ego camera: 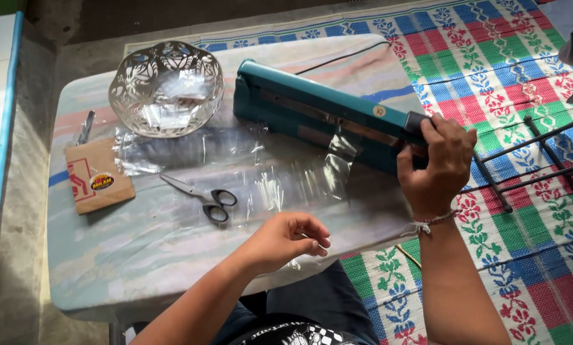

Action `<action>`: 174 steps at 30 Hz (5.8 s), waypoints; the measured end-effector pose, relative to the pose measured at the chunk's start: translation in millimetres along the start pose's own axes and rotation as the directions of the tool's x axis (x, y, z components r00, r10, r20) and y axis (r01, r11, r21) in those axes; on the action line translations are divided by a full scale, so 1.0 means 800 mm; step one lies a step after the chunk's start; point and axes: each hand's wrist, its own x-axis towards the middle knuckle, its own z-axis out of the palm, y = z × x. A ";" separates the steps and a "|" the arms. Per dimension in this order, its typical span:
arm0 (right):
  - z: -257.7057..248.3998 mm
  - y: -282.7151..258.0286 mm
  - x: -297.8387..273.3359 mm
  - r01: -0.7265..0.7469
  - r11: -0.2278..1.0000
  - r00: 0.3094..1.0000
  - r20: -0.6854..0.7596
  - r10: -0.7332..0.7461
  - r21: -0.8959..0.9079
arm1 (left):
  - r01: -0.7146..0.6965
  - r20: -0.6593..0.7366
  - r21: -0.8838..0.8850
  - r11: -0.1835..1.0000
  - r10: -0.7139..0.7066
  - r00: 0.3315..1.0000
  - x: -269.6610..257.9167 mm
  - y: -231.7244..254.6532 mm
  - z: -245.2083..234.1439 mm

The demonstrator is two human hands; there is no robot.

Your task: The person seals several small clear plastic bags using a heat sealer on a table, occasionally using scissors to trim the edges of the plastic.

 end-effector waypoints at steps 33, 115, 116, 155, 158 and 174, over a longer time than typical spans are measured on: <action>0.000 -0.019 0.005 0.064 0.994 0.995 -0.085 -0.057 0.083 | 0.090 -0.066 -0.158 0.983 -0.102 0.993 -0.052 -0.029 -0.004; -0.032 -0.156 -0.003 -0.322 0.947 0.776 0.577 0.255 0.016 | 0.268 -0.117 -0.197 0.943 -0.294 0.949 -0.044 -0.013 0.004; -0.034 -0.154 -0.005 -0.403 0.913 0.756 0.582 0.300 0.053 | 0.253 -0.117 -0.211 0.944 -0.282 0.952 -0.043 -0.018 0.003; 0.118 -0.251 0.054 -0.008 0.943 0.631 0.733 -0.254 0.334 | 0.607 -0.722 0.687 0.400 0.280 0.633 -0.088 0.082 -0.362; 0.116 -0.258 0.052 0.032 0.960 0.607 0.758 -0.239 0.277 | 0.654 -0.726 0.686 0.318 0.247 0.642 -0.077 0.075 -0.380; 0.055 -0.231 0.051 -0.049 0.958 0.568 0.797 -0.206 0.282 | 0.648 -0.740 0.654 0.390 0.507 0.441 -0.080 0.056 -0.383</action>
